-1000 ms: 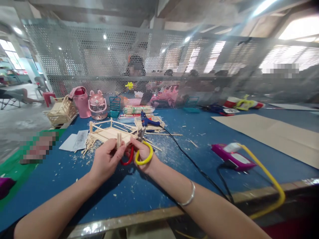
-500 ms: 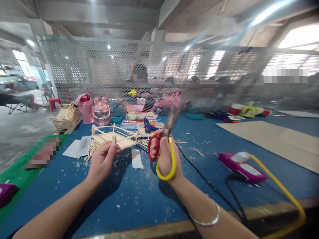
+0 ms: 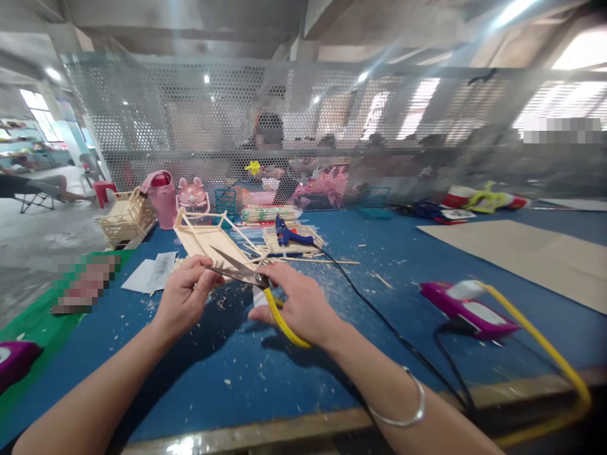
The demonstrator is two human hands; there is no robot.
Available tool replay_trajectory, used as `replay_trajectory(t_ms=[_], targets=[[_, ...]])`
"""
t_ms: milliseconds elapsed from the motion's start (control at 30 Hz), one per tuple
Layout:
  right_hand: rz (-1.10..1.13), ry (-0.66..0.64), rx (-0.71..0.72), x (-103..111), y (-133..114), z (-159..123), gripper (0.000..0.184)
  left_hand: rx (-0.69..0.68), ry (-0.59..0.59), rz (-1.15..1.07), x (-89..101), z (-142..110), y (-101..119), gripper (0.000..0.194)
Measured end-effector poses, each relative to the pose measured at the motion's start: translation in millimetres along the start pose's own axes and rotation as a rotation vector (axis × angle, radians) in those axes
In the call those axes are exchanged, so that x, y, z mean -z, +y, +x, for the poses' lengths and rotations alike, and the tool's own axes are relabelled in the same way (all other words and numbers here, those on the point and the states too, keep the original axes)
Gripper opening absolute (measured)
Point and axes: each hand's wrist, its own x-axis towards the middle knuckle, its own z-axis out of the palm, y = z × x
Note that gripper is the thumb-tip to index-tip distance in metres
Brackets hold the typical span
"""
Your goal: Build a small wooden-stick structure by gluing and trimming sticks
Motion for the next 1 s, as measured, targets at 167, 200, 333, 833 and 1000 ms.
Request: replay_trajectory(t_ms=[167,200,333,833,1000], targets=[[-0.083,0.014,0.056,3,3,-1,0.060,0.000,-0.078,-0.048,-0.6,-1,0,0.037],[-0.097,0.008,0.061,3,3,-2,0.060,-0.008,-0.093,-0.042,-0.2,-1,0,0.038],[-0.083,-0.015,0.065,4,3,-2,0.060,-0.035,-0.162,-0.012,2.2,-3,0,0.039],[-0.185,0.081,-0.467,42,15,-13,0.046,-0.021,-0.019,-0.051,-3.3,-3,5,0.024],[-0.475,-0.206,-0.660,59,31,-58,0.029,-0.020,0.074,-0.072,-4.6,-4,2,0.010]])
